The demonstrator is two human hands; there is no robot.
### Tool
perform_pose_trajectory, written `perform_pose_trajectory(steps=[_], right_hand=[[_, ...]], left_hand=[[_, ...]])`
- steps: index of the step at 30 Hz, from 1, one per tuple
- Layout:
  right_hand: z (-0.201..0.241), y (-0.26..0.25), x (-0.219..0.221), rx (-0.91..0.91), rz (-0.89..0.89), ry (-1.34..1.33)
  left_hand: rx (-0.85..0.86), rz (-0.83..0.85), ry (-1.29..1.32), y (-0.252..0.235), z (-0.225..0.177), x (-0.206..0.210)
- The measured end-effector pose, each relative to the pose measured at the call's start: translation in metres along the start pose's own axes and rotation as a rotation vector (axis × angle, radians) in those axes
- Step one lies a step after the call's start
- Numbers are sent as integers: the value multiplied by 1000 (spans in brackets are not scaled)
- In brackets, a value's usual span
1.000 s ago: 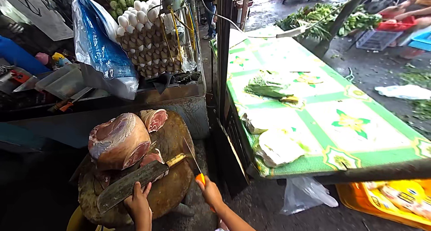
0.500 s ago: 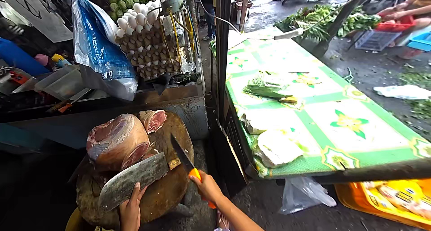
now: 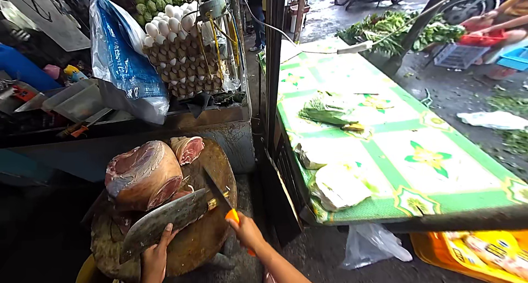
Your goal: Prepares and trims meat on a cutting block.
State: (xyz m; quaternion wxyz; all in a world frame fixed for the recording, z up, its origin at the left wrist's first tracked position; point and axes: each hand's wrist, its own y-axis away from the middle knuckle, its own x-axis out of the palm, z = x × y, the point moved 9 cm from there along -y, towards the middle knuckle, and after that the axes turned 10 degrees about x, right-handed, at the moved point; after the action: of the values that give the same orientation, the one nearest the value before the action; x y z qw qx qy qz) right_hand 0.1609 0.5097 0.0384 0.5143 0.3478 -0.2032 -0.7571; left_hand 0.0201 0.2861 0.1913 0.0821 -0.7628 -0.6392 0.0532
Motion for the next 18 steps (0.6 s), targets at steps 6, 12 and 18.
perform_pose_trajectory(steps=[6,12,18], right_hand=[[-9,12,-25,59,-10,-57],[9,3,10,-54,83,-69],[4,0,-13,15,41,-70]], left_hand=[[-14,91,-28,8,0,-3],[101,210,-57,-5,-6,5],[78,208,-20,-2,-3,0]])
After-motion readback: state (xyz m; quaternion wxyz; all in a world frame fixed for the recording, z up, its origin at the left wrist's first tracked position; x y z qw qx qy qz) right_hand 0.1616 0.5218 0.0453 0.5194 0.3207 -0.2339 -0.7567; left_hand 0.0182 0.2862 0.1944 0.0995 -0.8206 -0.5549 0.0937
